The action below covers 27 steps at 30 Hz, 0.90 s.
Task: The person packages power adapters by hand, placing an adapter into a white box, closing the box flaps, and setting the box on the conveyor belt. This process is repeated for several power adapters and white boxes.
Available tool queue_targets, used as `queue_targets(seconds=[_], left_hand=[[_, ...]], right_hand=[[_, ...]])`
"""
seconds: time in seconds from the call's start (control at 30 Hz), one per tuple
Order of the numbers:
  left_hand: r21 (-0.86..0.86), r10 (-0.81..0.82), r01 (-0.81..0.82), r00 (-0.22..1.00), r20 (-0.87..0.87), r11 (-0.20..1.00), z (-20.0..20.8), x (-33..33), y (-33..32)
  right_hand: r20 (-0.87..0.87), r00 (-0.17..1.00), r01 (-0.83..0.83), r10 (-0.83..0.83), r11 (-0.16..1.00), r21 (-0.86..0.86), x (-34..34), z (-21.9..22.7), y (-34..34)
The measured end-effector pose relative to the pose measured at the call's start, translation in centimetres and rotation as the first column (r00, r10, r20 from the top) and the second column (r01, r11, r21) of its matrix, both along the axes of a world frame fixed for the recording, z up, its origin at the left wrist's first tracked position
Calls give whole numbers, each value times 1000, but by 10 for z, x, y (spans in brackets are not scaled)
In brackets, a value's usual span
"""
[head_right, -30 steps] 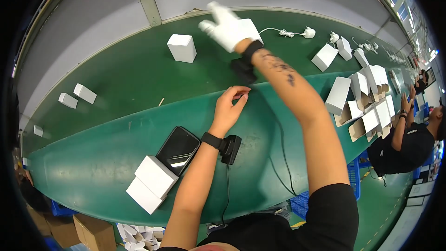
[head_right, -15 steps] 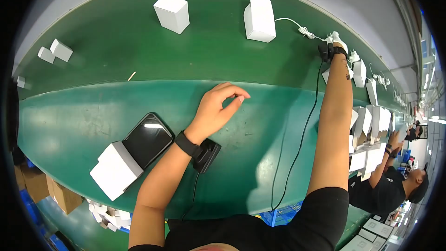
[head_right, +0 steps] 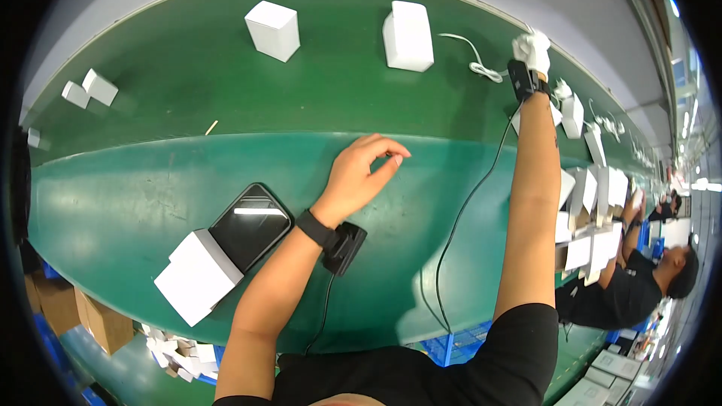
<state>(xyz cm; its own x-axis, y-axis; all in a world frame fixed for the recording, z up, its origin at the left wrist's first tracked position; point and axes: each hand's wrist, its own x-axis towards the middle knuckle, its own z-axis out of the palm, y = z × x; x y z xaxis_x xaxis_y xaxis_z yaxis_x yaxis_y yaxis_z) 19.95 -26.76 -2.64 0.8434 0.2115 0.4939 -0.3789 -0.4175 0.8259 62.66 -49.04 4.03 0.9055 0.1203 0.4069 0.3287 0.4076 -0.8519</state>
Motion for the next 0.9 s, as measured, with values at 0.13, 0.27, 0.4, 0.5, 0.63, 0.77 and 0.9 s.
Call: queue_targets(seconds=[0.13,0.27,0.4,0.5,0.63,0.77,0.9], left_hand=[[-244,-222,209,975,-26,947,7,1,-1],[-657,-550,370,831,-81,657,25,-9,18],[-943,-725,327,664,182,62,46,-5,-20],[-916,-651,351,652,389,-195,13,11,-21],[-861,-521,473,695,495,-188,-11,17,-15],[-941,-451,309,865,218,137,17,5,-33],[-893,-470,356,860,198,276,23,1,-48]], right_hand=[[-168,975,-78,144,934,349,-99,74,45],[-73,952,-273,296,934,229,-245,104,97],[338,905,-125,257,922,-365,-342,68,60],[496,868,341,34,685,-644,-411,34,73],[145,979,201,-143,788,-581,-457,6,85],[285,921,389,-266,603,-696,-440,-21,67],[557,823,502,112,315,-805,-416,-39,61]])
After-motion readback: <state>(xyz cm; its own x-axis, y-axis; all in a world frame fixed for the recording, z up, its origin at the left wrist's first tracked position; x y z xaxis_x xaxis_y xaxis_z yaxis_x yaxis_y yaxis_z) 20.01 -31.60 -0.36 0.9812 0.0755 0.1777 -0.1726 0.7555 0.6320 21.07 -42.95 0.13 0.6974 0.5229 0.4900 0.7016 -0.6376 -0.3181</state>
